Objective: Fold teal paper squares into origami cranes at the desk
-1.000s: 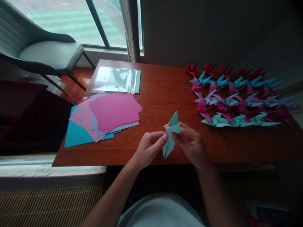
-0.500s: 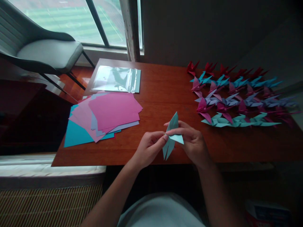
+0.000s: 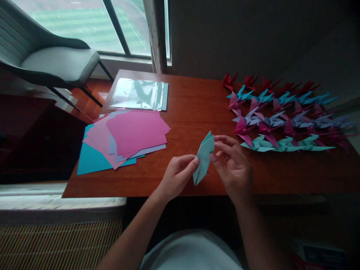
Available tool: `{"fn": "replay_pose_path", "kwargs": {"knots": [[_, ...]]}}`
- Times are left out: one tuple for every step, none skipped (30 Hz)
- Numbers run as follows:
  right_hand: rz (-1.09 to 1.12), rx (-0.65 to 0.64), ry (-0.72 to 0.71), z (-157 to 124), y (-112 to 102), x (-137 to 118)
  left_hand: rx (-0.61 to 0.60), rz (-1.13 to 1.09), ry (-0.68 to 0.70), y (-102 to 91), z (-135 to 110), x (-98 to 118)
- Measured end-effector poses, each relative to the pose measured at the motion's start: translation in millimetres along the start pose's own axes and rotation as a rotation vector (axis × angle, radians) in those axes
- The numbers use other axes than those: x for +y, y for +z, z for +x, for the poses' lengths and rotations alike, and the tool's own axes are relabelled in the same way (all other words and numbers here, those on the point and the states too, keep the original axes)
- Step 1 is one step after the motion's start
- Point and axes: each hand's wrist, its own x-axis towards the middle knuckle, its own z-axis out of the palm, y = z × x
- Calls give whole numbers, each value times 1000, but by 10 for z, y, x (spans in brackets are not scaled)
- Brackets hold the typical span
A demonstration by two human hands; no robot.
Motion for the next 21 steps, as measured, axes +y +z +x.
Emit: {"fn": "replay_pose_path", "kwargs": {"knots": [[-37,27,-21,11,-11,-20,7,31,4,3,-1,0],[-68,40,-39,23,-23,-44,15,62,9,6,-1,-1],[-86,39,-52,33,-35,-67,20,87,13,8,0,-3],[-91,27,-54,42,-44,-87,22,102,14,12,2,-6],[-84,10,-51,48,-49,-104,21,102,12,15,4,-9],[-71,-9,-45,49,-50,-115,17,92,8,18,7,-14],[-54,-24,-39,47,-46,-123,16,76,5,21,10,-20],[-38,-38,-35,42,-40,-127,15,60,4,24,13,-27],[-21,-52,-38,34,-33,-130,17,45,5,27,16,-34],[-6,-72,-50,24,-27,-134,22,29,8,29,19,-41],[7,-96,-69,15,-23,-141,28,12,10,30,22,-47],[17,-120,-93,6,-21,-152,36,-6,11,31,24,-51],[21,-145,-121,-2,-24,-167,45,-25,11,32,26,-53],[20,-170,-150,-8,-28,-185,54,-42,8,32,27,-52],[11,-190,-180,-14,-35,-205,61,-57,7,31,28,-48],[-3,-207,-210,-20,-42,-225,65,-72,9,30,28,-42],[-21,-221,-240,-26,-48,-242,67,-88,14,28,28,-35],[-41,-232,-270,-35,-54,-255,68,-105,21,27,27,-27],[-61,-241,-296,-46,-59,-263,72,-121,27,25,26,-20],[-80,-245,-320,-60,-62,-265,81,-134,31,24,24,-13],[-96,-248,-339,-76,-65,-262,91,-140,31,23,22,-9]]}}
